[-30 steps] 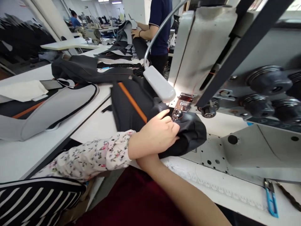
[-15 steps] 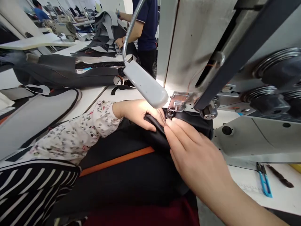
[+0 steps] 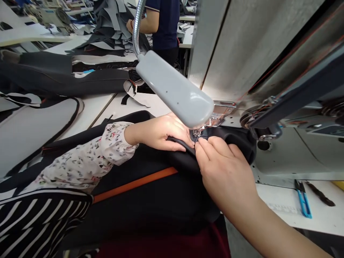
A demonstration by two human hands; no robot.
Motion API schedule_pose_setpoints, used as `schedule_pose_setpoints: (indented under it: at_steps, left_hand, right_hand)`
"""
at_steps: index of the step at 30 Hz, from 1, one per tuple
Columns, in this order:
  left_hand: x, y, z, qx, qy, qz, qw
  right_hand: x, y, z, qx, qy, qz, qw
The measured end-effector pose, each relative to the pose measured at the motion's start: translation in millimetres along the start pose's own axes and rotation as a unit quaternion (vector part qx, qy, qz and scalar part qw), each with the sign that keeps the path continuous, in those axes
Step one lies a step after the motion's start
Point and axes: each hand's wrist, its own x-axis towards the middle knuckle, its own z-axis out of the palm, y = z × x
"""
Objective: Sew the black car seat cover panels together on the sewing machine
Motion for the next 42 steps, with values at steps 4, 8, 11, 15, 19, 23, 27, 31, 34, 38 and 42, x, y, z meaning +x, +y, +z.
schedule_pose_setpoints:
  at_steps: [4, 8, 11, 15, 19, 23, 27, 31, 34, 38, 42]
  left_hand:
    - [-2.7, 2.8, 3.3, 0.018, 0.021, -0.010, 1.000]
    - [-4.6, 8.1, 9.7, 0.051, 0.047, -0.016, 0.997]
    - [-5.3, 11.7, 18.4, 0.097, 0.082, -0.021, 0.992]
    - [-5.3, 16.1, 29.2, 0.157, 0.097, -0.028, 0.982]
    - [-5.7, 22.2, 38.6, 0.218, 0.115, -0.035, 0.969]
    - [-5.2, 28.7, 52.2, 0.269, 0.160, -0.041, 0.949]
    - [-1.6, 33.7, 69.4, 0.323, 0.203, -0.064, 0.922]
    - [3.1, 38.8, 88.4, 0.361, 0.241, -0.094, 0.896]
    - [6.4, 42.6, 100.9, 0.381, 0.287, -0.116, 0.871]
    - [12.1, 45.3, 110.4, 0.396, 0.287, -0.156, 0.858]
    - [20.2, 45.9, 112.8, 0.416, 0.299, -0.153, 0.845]
  right_hand:
    - [-1.9, 5.7, 5.6, 0.010, 0.033, -0.003, 0.999]
    - [-9.3, 15.8, 17.4, 0.034, 0.041, -0.002, 0.999]
    - [-16.2, 21.9, 26.4, 0.042, 0.046, 0.005, 0.998]
    - [-19.8, 26.2, 32.9, 0.044, 0.052, 0.017, 0.998]
    - [-17.4, 30.5, 38.2, 0.064, 0.054, 0.023, 0.996]
    - [-15.3, 36.3, 48.2, 0.083, 0.073, 0.042, 0.993]
    - [-13.3, 42.8, 60.0, 0.123, 0.083, 0.074, 0.986]
    - [-10.5, 49.4, 69.7, 0.159, 0.106, 0.077, 0.979]
    - [-9.2, 53.1, 75.6, 0.185, 0.119, 0.075, 0.973]
    - [-6.1, 57.9, 84.2, 0.222, 0.135, 0.111, 0.959]
    - [2.7, 56.8, 82.8, 0.267, 0.134, 0.166, 0.940]
